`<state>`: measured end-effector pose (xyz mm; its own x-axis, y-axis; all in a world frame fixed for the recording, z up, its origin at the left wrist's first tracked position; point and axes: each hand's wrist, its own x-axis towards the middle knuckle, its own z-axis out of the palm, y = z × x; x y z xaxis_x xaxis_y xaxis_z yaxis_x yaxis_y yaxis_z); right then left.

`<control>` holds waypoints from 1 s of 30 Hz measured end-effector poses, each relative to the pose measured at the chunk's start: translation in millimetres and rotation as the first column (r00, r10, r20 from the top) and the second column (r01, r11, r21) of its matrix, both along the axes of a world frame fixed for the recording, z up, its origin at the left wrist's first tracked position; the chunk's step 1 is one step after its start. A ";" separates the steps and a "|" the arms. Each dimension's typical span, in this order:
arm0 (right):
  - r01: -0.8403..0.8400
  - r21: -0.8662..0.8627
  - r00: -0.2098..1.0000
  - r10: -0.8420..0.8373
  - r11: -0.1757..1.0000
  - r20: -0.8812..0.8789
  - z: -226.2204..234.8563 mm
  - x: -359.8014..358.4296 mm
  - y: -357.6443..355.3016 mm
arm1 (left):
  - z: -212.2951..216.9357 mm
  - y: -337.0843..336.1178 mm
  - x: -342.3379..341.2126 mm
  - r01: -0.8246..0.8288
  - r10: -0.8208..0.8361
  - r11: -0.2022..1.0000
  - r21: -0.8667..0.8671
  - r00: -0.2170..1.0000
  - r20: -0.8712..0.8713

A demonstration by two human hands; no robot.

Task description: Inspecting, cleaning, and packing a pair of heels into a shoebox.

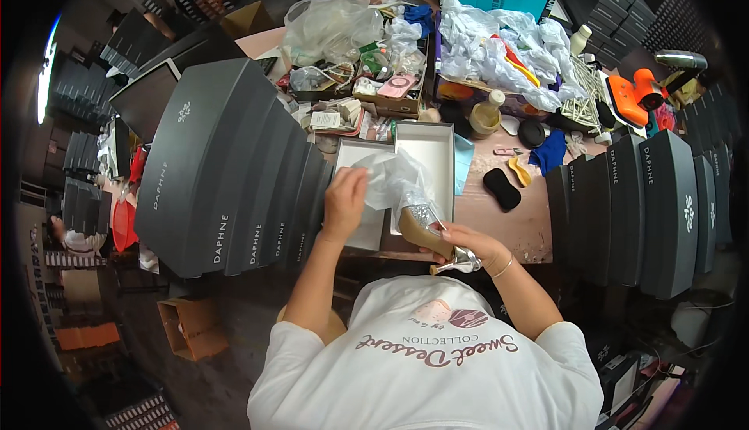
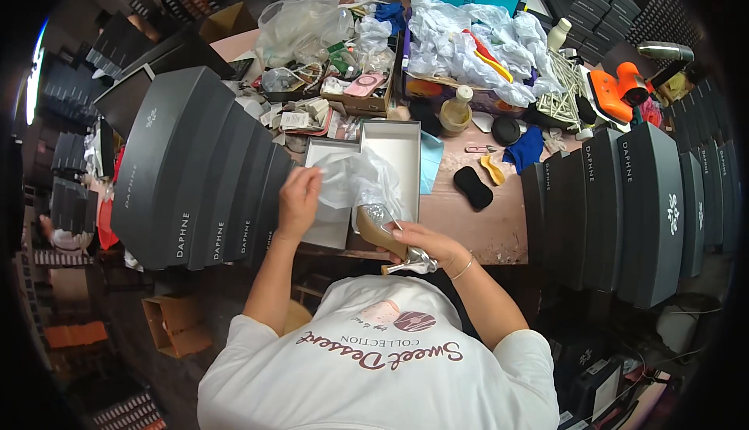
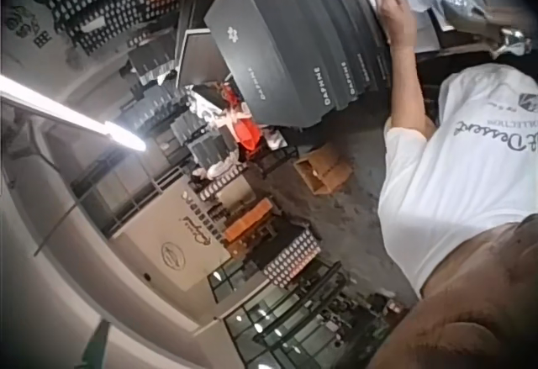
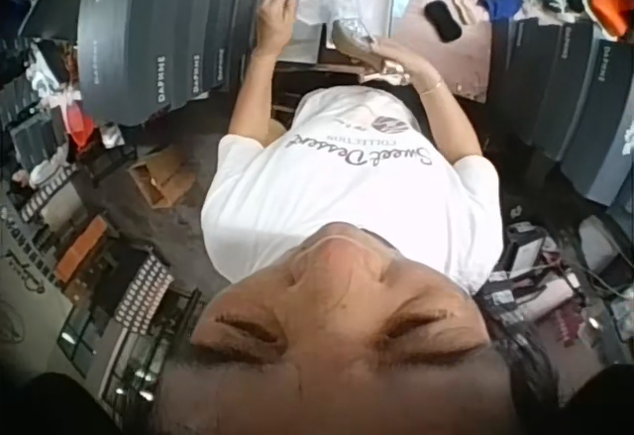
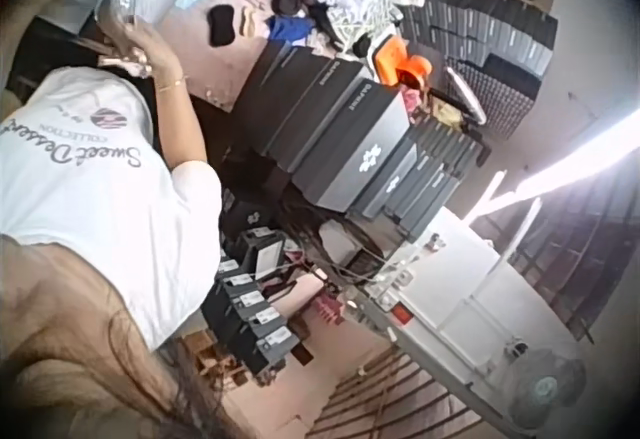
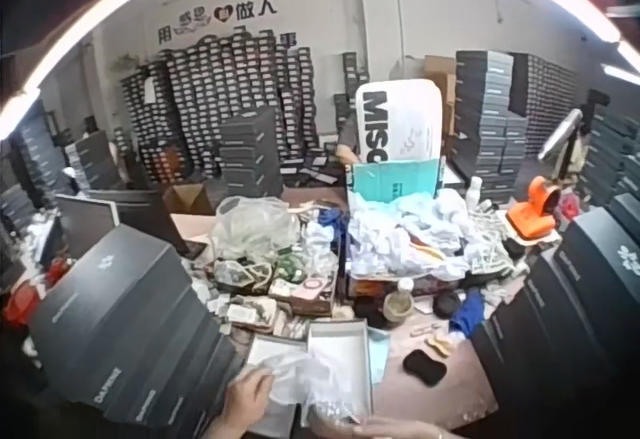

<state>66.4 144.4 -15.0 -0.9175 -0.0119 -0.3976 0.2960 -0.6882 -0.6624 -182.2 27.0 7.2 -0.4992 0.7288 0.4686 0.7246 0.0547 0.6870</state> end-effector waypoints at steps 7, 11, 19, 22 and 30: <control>0.139 -0.173 0.971 -0.168 0.975 -0.168 15.7 -8.3 12.2 | 50.5 31.1 70.2 0.506 -0.525 0.851 0.140 0.813 0.254; 0.338 -0.596 0.870 -0.484 0.729 -0.099 -2.5 20.5 19.1 | 30.7 74.9 21.2 0.248 -0.226 0.967 -0.063 0.942 0.249; 0.245 -0.755 0.823 -0.542 0.609 -0.171 -7.7 53.9 -5.1 | 27.2 94.0 71.6 0.596 -0.589 0.802 -0.046 0.800 0.116; 0.289 -0.715 0.823 -0.546 0.637 -0.154 -1.9 48.3 -0.8 | 34.1 78.1 89.5 0.683 -0.682 0.730 -0.026 0.730 0.048; 0.916 -0.092 0.391 -0.920 0.390 -0.013 4.2 -14.8 -2.6 | 38.5 51.7 140.4 0.782 -0.790 0.591 0.199 0.611 -0.056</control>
<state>51.6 141.8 -10.8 -0.4054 0.8301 -0.3829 -0.5743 -0.5572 -0.5998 -41.8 78.7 45.8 0.2065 0.7478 0.6310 0.4005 -0.6530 0.6428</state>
